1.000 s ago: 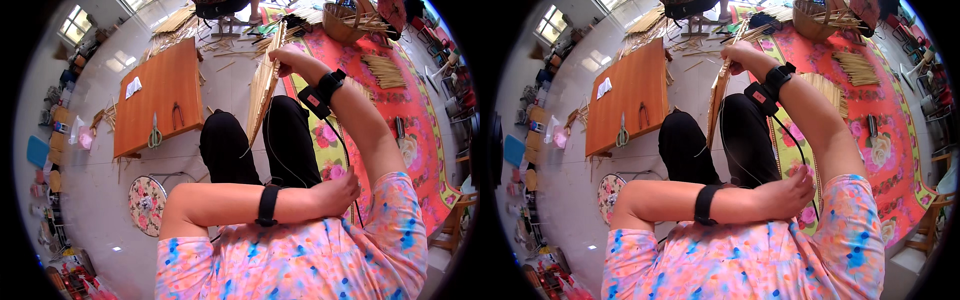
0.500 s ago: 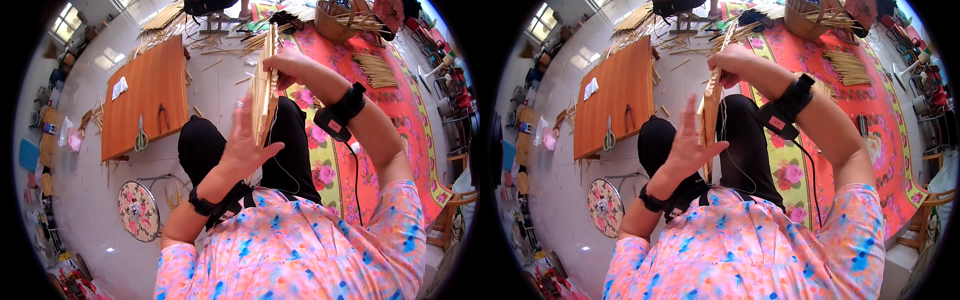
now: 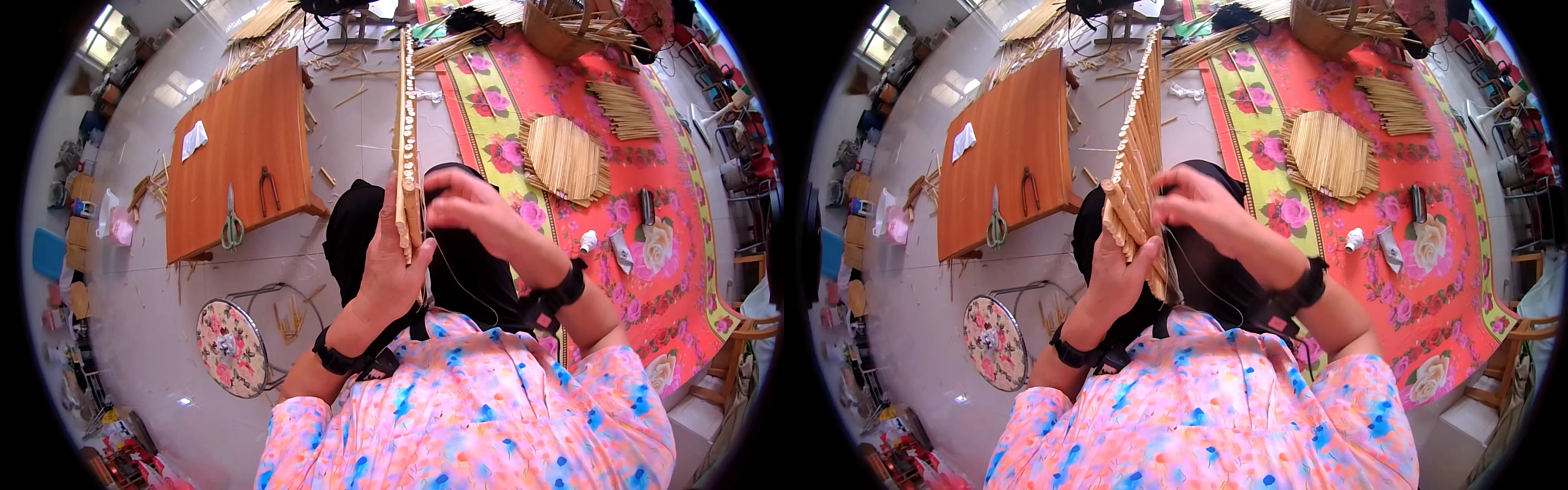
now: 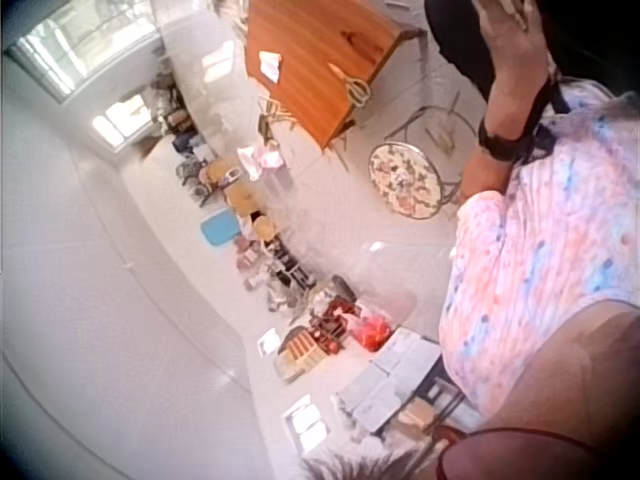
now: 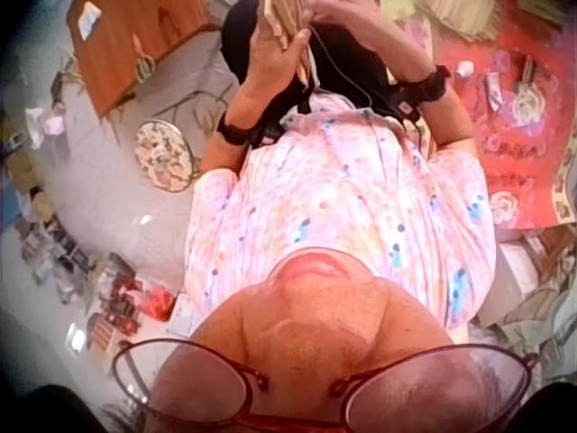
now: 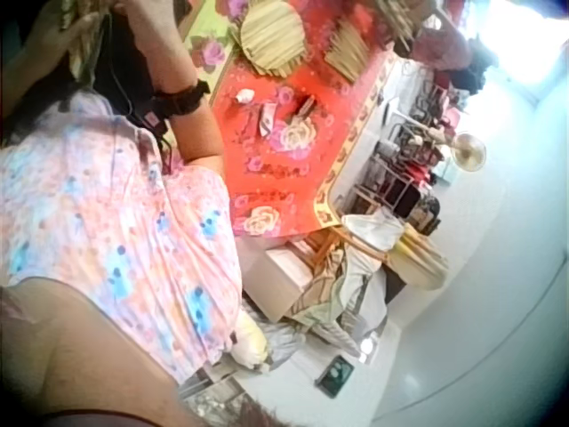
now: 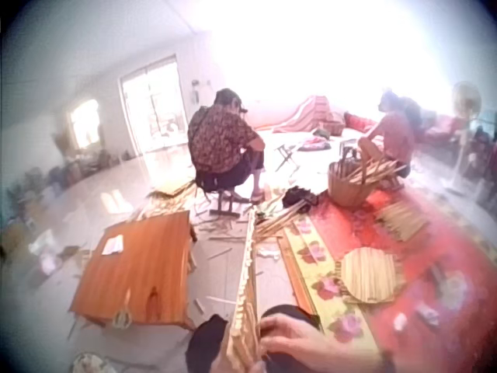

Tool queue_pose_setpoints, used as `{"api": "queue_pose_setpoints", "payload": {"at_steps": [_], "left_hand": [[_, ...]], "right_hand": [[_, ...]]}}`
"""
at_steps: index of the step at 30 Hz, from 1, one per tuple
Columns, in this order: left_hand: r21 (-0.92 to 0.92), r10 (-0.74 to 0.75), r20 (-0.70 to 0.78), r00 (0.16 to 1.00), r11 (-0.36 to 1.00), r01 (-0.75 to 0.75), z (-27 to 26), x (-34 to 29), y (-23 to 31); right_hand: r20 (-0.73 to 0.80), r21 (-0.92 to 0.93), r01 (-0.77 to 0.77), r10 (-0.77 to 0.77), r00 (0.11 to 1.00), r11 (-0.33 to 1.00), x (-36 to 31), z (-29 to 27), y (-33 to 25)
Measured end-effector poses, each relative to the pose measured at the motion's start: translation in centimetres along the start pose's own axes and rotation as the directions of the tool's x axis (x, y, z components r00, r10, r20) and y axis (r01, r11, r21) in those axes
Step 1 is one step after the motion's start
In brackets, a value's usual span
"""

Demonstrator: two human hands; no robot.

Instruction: The person sits on the floor and weaves a bamboo mat by threading a white string through the ends of bamboo strips. They use pliers to pull the string tight and scissors to cut the excess thread, repeating the process to secure the mat's edge.

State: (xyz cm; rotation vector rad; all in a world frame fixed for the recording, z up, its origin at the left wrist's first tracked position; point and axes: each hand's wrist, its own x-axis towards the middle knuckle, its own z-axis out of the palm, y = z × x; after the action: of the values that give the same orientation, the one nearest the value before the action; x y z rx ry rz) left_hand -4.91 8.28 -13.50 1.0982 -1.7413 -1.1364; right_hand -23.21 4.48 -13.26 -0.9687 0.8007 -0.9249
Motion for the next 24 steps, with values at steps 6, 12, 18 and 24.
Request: {"api": "queue_pose_setpoints", "payload": {"at_steps": [6, 12, 18, 24], "left_hand": [[-0.045, -0.105, -0.018, 0.994, 0.994, 0.104, -0.8, -0.6, -0.3], [-0.045, -0.136, -0.022, 0.991, 0.99, 0.135, -1.1, -0.5, 0.1], [-0.044, -0.13, -0.083, 0.988, 0.991, 0.127, -1.6, -0.7, -0.8], [-0.045, -0.1, -0.128, 0.987, 0.994, 0.095, -1.8, -1.2, -1.1]], "right_hand": [[0.347, 0.026, -0.142, 0.124, 0.93, 0.989, -3.9, -3.3, -1.8], [-0.121, -0.391, 0.213, -0.28, 0.953, 0.896, -0.2, -0.4, -1.0], [-0.147, -0.323, 0.213, -0.271, 0.951, 0.922, 3.5, 1.8, 1.6], [0.195, 0.094, -0.131, 0.111, 0.974, 0.987, 1.0, 0.0, 0.0]]}}
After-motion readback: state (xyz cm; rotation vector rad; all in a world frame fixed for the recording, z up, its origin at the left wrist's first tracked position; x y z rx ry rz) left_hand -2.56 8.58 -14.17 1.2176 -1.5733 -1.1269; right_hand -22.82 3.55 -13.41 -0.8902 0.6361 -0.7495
